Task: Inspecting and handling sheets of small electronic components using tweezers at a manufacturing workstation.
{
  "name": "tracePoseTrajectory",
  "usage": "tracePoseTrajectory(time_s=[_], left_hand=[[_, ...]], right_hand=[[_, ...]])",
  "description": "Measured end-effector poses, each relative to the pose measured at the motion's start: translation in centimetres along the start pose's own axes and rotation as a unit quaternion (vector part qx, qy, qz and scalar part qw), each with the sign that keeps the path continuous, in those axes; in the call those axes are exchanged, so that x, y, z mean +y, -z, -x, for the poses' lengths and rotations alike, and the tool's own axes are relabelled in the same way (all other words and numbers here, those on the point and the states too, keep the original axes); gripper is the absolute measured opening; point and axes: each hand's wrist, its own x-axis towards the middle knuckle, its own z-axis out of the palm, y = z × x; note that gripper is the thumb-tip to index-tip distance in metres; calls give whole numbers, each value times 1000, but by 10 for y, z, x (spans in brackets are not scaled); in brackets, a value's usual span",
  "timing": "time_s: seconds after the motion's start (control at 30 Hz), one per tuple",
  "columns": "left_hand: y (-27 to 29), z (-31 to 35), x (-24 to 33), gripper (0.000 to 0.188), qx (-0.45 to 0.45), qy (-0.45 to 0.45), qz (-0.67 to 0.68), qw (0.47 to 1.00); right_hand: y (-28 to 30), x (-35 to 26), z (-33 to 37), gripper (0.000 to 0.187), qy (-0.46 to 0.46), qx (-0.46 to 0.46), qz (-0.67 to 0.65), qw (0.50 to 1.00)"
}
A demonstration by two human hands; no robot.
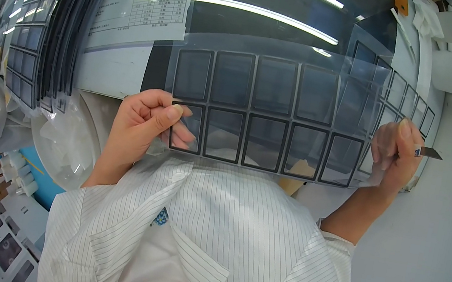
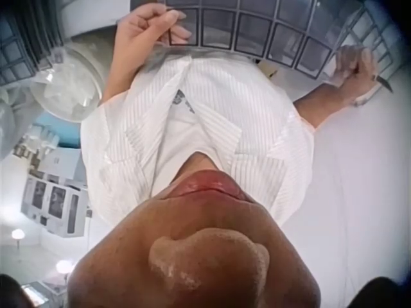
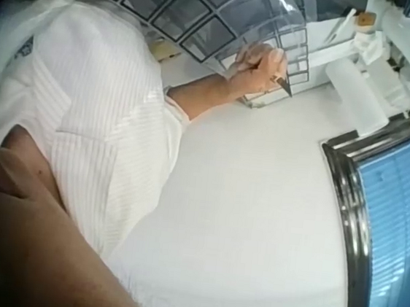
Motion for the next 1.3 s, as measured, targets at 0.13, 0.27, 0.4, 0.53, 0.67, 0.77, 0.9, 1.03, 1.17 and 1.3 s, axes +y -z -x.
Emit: tracePoseTrajectory(time_s=[0.13, 0.27, 0.4, 0.53, 0.67, 0.77, 0.9, 1.03, 1.17, 1.3], left_hand=[[1, 0, 0, 16, 4, 5, 4, 1000], [1, 0, 0, 16, 6, 3, 7, 1000], [8, 1, 1, 16, 7, -14, -6, 1000], [18, 2, 4, 16, 7, 3, -13, 1000], [23, 7, 3, 15, 34, 5, -38, 999], [24, 6, 4, 15, 24, -1, -36, 999], [24, 6, 3, 16, 25, 6, -32, 999], [25, 6, 3, 16, 24, 5, -35, 999], [25, 7, 4, 16, 28, -5, -28, 999], [25, 8, 3, 17, 50, -2, -27, 998]], right_hand=[[1, 0, 0, 36, -8, -7, 1, 1000], [1, 0, 0, 35, -14, -14, 1, 1000], [-3, 0, 3, 35, -12, -3, 23, 1000], [-12, -1, 8, 34, -8, 12, 63, 998], [-12, 6, 6, 34, 10, -32, 53, 998], [-13, 1, 7, 35, 6, -39, 65, 997], [-17, 2, 8, 35, 5, -25, 58, 998], [-20, 2, 9, 30, 11, -17, 71, 997], [-21, 1, 9, 31, 5, -19, 81, 997], [-26, 0, 10, 32, -9, -9, 69, 998]])
